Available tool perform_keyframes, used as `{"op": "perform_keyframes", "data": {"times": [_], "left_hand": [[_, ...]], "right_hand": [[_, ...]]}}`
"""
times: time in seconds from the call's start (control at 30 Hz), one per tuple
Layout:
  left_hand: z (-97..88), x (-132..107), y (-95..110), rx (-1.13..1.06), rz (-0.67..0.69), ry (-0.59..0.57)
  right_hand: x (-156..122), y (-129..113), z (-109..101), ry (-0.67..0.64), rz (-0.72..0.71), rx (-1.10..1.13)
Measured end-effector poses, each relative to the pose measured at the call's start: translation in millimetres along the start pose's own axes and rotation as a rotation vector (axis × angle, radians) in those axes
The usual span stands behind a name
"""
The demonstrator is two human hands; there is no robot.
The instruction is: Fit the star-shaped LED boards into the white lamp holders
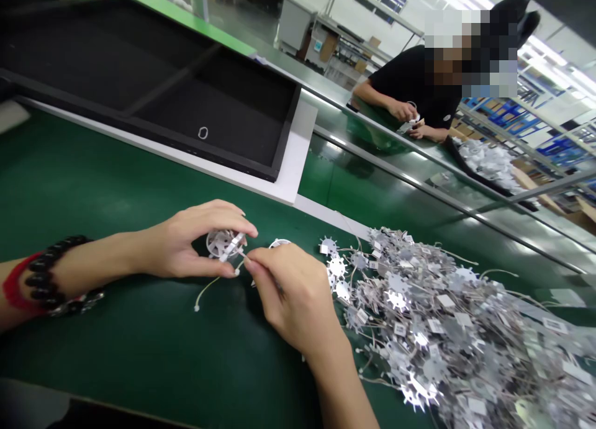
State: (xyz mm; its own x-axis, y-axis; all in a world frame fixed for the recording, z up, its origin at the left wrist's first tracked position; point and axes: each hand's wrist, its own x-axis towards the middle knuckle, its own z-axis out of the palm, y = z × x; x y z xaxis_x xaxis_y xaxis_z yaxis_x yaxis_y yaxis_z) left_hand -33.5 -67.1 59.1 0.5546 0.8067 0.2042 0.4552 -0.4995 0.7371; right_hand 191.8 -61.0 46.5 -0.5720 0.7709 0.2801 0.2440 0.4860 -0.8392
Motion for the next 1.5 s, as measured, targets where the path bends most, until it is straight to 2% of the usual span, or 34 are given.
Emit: {"op": "perform_keyframes", "data": {"times": [0.23,0.6,0.73,0.97,1.23,1.5], "left_hand": [[2.4,-2.4,-2.0,0.001,0.108,-0.103],[1.0,-1.4,-2.8,-0.001,0.095,-0.055],[1.2,-1.2,-2.1,-0.001,0.105,-0.047],[2.0,-2.2,-1.8,-0.017,0.111,-0.085],[1.9,-1.7,-1.8,0.000,0.102,-0.100],[1.6,-1.3,-1.0,0.016,0.109,-0.108]], "right_hand": [[-0.4,3.6,2.5,-0.012,-0.016,0.031],[-0.3,5.5,-0.6,0.044,0.013,-0.033],[-1.0,5.4,0.3,0.004,0.011,-0.028],[-0.3,4.6,0.4,0.048,0.003,-0.063],[-0.5,5.9,1.3,0.036,0.015,-0.065],[-2.2,8.2,2.0,-0.034,0.002,-0.015]]}}
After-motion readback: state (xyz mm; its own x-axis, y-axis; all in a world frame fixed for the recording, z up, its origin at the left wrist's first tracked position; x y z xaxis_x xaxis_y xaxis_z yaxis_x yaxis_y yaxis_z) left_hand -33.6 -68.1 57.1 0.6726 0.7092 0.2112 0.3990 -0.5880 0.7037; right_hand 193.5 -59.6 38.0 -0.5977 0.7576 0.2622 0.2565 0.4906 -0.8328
